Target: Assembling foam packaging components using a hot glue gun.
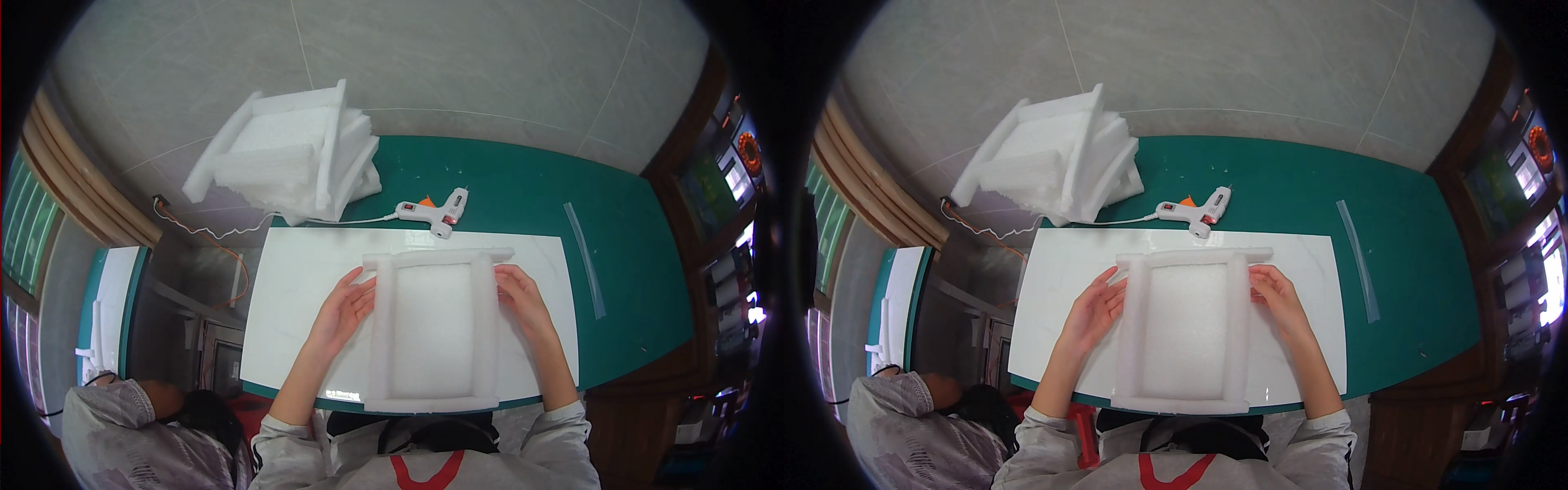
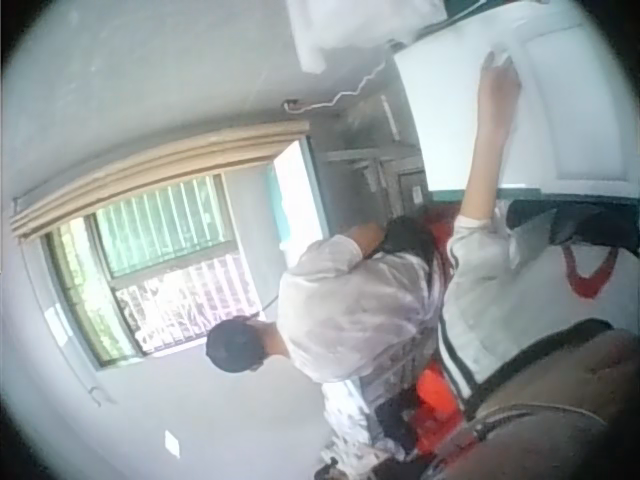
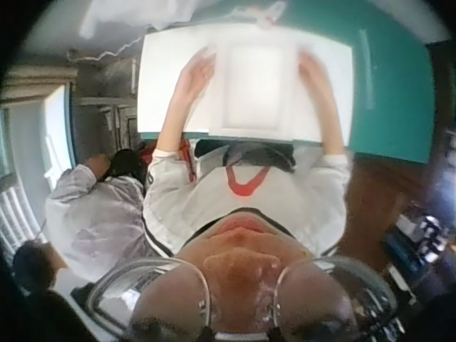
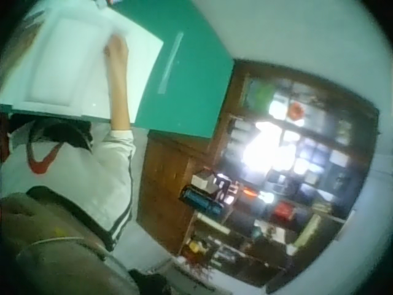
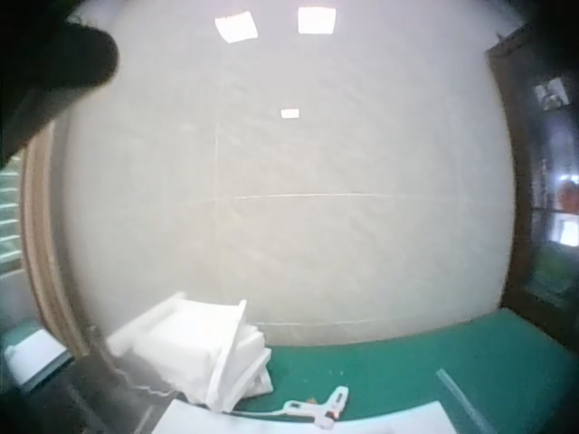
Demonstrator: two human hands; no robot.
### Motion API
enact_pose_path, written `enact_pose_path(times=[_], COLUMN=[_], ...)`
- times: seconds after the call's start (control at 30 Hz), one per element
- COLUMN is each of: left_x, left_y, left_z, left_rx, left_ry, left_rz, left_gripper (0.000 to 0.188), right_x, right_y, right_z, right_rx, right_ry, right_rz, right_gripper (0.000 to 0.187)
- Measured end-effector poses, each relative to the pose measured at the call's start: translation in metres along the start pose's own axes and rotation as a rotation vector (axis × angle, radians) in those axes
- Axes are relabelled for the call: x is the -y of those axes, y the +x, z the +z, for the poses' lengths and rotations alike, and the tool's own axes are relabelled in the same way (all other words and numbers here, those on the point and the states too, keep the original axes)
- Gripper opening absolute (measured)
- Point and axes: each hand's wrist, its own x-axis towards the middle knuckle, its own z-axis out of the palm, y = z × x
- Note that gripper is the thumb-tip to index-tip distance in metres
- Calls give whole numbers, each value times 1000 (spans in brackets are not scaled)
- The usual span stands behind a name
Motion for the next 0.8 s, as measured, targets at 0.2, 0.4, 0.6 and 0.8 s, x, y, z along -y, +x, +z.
enact_pose_path(times=[0.2,0.4,0.6,0.8], left_x=[2,1,2,3], left_y=[1,0,0,1], left_z=[-2,0,-1,-4], left_rx=[-18,-32,-41,-38], left_ry=[-30,-17,-17,-11], left_rz=[-8,-2,-3,-5], left_gripper=[45,42,42,42], right_x=[1,1,5,4], right_y=[1,0,-2,-2], right_z=[0,0,2,2], right_rx=[3,11,24,35], right_ry=[18,9,-15,-4], right_rz=[4,8,7,5], right_gripper=[20,21,20,20])
